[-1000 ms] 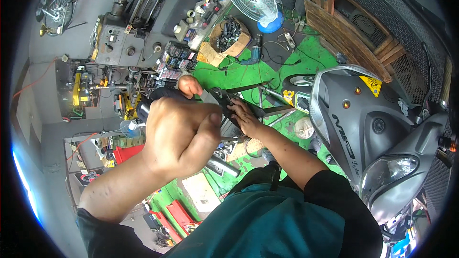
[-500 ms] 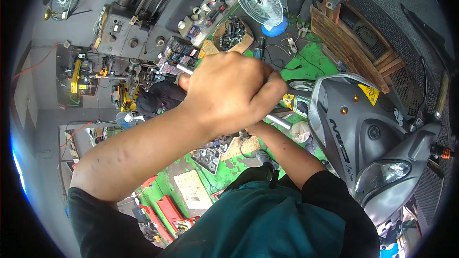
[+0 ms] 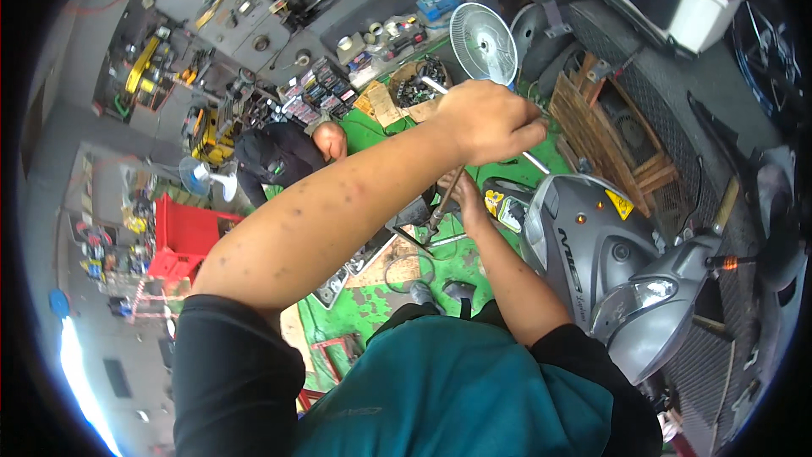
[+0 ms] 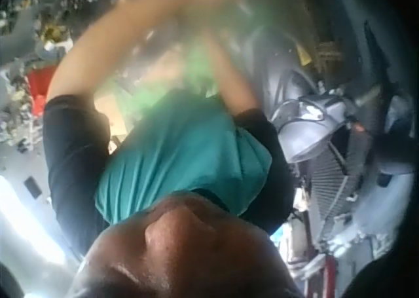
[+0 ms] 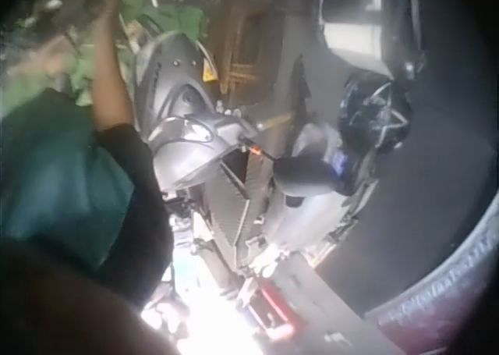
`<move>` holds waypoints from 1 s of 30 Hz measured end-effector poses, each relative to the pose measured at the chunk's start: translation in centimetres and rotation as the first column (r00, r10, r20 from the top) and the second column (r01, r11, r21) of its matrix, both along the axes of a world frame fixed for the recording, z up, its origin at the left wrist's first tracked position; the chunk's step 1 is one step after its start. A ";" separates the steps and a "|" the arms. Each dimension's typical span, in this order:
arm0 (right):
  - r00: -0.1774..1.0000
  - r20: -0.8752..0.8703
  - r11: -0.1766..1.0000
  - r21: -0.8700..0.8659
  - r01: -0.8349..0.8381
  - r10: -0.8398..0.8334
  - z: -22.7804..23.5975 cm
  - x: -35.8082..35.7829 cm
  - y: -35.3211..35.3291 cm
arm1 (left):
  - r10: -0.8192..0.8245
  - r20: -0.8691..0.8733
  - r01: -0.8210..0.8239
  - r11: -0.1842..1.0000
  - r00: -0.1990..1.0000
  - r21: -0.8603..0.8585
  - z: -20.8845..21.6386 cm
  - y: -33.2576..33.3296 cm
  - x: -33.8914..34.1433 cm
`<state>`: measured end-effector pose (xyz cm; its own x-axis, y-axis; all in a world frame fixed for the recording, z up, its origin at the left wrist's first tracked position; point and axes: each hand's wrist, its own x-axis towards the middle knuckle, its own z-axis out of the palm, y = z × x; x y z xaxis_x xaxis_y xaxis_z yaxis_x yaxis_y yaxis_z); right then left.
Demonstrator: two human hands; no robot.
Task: The person retrieves a socket wrench from a red tool chest and uses it to tighten bolts on a metal bracket clamped in a vise. They repeatedly adjust the tool and the bracket, working on the assembly in a cluttered workshop environment.
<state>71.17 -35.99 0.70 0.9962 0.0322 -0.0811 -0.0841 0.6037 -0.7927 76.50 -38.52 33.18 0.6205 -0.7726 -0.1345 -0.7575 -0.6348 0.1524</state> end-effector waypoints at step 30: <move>0.846 -0.451 0.372 -0.762 -0.531 0.284 -10.0 -18.8 2.1 | 0.559 -0.309 -0.327 -0.760 -0.770 -0.562 -28.7 49.6 -74.8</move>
<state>52.40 -33.87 -9.32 0.8299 0.2234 -0.5113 -0.3528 -0.4999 -0.7910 1.72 11.09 4.43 -0.1513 0.9786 0.1392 0.7067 0.0087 0.7074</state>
